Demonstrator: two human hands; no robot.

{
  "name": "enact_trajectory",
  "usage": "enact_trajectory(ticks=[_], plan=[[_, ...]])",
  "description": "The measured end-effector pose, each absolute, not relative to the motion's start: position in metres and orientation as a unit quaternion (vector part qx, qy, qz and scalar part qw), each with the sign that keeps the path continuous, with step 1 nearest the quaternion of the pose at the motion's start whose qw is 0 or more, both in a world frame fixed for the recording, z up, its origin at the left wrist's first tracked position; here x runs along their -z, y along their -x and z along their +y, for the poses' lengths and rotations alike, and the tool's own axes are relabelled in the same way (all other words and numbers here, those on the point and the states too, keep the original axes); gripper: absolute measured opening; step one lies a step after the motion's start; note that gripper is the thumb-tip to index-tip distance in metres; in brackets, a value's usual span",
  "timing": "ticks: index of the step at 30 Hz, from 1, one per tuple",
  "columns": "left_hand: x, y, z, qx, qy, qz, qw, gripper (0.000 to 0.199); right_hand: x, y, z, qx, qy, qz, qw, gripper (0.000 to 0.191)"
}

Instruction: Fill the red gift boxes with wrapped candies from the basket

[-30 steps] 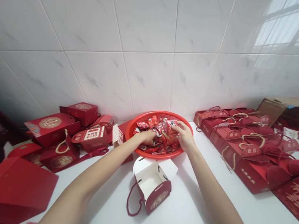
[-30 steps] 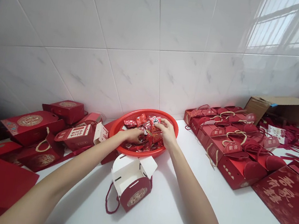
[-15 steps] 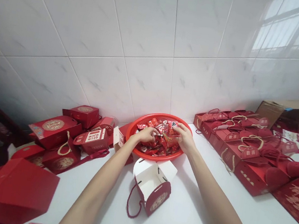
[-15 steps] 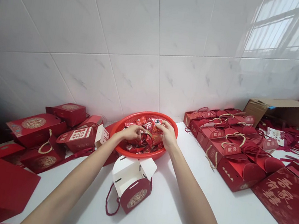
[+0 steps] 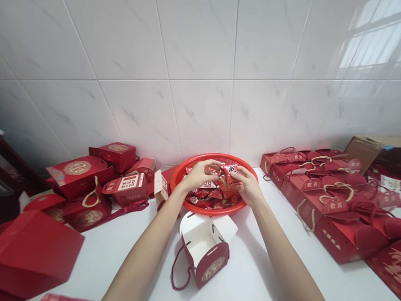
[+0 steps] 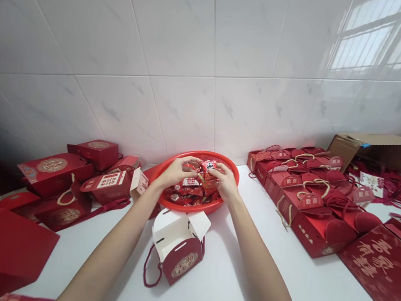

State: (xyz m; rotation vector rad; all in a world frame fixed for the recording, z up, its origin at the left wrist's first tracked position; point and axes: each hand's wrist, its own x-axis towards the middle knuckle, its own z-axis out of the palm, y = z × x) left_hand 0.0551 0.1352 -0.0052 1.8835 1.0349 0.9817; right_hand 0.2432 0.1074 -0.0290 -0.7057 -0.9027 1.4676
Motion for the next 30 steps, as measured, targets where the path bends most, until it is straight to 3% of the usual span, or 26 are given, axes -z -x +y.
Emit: enact_trajectory(ticks=[7, 11, 17, 24, 30], plan=[[0.002, -0.057, 0.133, -0.371, -0.734, 0.431, 0.371, 0.051, 0.031, -0.243, 0.109, -0.627, 0.3, -0.408, 0.592, 0.035], [0.002, -0.045, 0.134, -0.221, -0.774, 0.504, 0.313, 0.038, 0.031, -0.242, 0.111, -0.606, 0.309, -0.376, 0.629, 0.034], [0.018, -0.028, 0.136, -0.003, -0.769, 0.544, 0.335, 0.02, 0.031, -0.242, 0.113, -0.595, 0.321, -0.358, 0.644, 0.032], [0.017, -0.038, 0.14, 0.071, -0.771, 0.564, 0.287, 0.032, 0.031, -0.242, 0.112, -0.6, 0.326, -0.368, 0.632, 0.031], [0.007, -0.043, 0.138, 0.135, -0.775, 0.552, 0.276, 0.054, 0.03, -0.241, 0.11, -0.603, 0.326, -0.367, 0.628, 0.031]])
